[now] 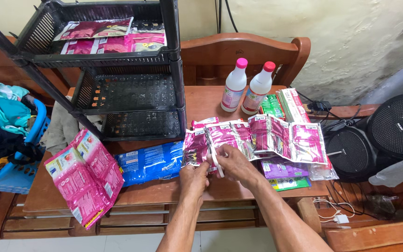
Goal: The person uses scissors to cut individual sachets from a larger multi-pack of pink and silver foil packets. The cut sachets are then placed into a black plastic basket on a wooden table.
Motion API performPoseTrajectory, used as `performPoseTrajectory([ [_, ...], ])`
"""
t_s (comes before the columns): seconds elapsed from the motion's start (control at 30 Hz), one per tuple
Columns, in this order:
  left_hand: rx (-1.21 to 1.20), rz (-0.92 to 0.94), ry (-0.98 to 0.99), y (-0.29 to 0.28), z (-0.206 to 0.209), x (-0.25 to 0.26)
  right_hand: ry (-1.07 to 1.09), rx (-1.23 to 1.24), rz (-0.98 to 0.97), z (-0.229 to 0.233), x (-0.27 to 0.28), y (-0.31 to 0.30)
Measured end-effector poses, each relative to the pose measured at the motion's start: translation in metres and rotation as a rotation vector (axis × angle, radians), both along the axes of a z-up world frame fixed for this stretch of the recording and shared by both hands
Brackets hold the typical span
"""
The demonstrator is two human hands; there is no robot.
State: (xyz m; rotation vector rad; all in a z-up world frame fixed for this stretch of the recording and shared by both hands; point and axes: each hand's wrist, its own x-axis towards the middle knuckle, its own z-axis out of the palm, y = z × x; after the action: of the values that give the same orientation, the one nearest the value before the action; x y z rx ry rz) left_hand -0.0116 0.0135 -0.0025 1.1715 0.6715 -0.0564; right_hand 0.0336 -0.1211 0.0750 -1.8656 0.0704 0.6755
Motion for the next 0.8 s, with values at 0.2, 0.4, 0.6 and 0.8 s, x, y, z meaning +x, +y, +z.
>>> performPoseTrajectory([
  [0.2, 0.015, -0.018, 0.010, 0.001, 0.002, -0.004, -0.033, 0.018, -0.028, -0.003, 0.010, 0.006],
  [0.4, 0.018, -0.022, 0.014, 0.004, 0.005, -0.005, -0.111, -0.006, 0.015, -0.012, 0.010, 0.008],
  [0.6, 0.020, -0.015, 0.008, 0.003, -0.004, -0.004, -0.125, -0.015, -0.005, -0.016, 0.009, 0.011],
  [0.8, 0.030, -0.007, 0.009, 0.000, -0.011, -0.003, -0.053, 0.021, -0.047, -0.006, 0.015, 0.014],
])
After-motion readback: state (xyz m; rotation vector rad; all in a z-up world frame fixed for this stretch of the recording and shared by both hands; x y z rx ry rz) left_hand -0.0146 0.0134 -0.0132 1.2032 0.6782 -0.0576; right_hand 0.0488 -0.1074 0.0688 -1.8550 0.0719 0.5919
